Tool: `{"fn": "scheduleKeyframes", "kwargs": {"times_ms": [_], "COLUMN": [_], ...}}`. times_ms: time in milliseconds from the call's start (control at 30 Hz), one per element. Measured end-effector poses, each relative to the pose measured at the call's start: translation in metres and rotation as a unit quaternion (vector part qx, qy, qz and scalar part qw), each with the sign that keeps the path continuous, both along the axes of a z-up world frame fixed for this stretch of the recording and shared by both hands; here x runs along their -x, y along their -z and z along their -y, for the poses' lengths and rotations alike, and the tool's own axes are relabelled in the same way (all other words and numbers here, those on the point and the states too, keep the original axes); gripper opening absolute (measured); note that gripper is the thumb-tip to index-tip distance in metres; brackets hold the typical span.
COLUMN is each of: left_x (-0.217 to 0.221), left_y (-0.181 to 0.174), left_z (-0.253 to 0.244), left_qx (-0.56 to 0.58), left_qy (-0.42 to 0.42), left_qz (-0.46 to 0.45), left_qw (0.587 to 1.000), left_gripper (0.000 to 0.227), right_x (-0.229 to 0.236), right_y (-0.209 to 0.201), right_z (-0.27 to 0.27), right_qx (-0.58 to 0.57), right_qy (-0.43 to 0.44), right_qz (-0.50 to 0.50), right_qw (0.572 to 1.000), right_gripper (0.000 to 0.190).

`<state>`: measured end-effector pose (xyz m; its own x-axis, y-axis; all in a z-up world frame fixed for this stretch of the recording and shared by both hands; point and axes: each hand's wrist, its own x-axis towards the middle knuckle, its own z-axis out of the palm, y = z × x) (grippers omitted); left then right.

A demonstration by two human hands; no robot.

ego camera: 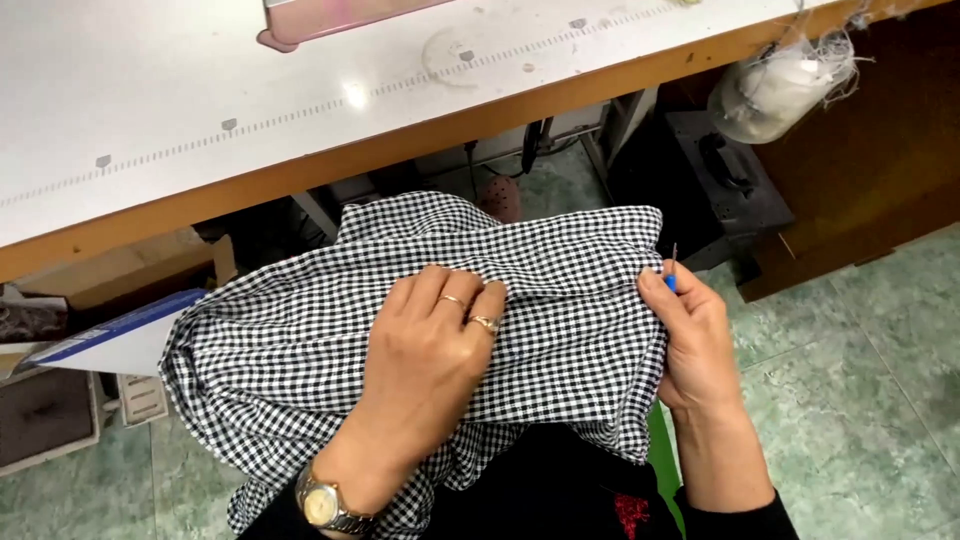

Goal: Using a seam ripper to remove loose threads from a checkered garment on a sewing table.

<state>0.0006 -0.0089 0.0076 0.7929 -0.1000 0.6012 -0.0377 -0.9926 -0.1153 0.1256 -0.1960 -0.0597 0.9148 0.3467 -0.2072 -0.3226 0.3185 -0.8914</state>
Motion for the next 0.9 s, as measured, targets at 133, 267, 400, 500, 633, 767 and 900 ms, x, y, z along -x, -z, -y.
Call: {"fn": "scheduleKeyframes", "kwargs": {"times_ms": [133, 267, 400, 500, 633, 767, 900], "left_x": [0.002, 0.007, 0.008, 0.009, 0.009, 0.011, 0.011], "left_y": [0.004, 0.009, 0.012, 0.016, 0.019, 0.022, 0.021], "left_z": [-0.006, -0.010, -0.010, -0.011, -0.012, -0.013, -0.013], "left_qx": [0.017, 0.032, 0.030, 0.031, 0.024, 0.022, 0.019], "left_qy": [0.044, 0.082, 0.092, 0.101, 0.097, 0.089, 0.089], "left_qz": [0.000, -0.001, 0.014, 0.010, -0.003, -0.016, -0.016], "left_qw": [0.999, 0.996, 0.995, 0.994, 0.995, 0.996, 0.996], "left_gripper": [0.016, 0.016, 0.014, 0.019, 0.019, 0.018, 0.018], "right_x": [0.001, 0.001, 0.001, 0.001, 0.001, 0.001, 0.002], "right_y": [-0.002, 0.002, 0.006, 0.007, 0.008, 0.009, 0.010], "right_z": [-0.001, 0.000, 0.000, 0.000, -0.001, -0.001, -0.001], "right_qx": [-0.021, -0.048, -0.053, -0.084, -0.109, -0.121, -0.119], "right_qy": [-0.004, -0.014, -0.009, -0.015, -0.014, -0.012, -0.014], "right_qz": [-0.017, 0.004, 0.011, 0.006, 0.005, -0.003, 0.001], "right_qw": [1.000, 0.999, 0.998, 0.996, 0.994, 0.993, 0.993], "right_gripper": [0.011, 0.006, 0.005, 0.006, 0.005, 0.004, 0.006]}}
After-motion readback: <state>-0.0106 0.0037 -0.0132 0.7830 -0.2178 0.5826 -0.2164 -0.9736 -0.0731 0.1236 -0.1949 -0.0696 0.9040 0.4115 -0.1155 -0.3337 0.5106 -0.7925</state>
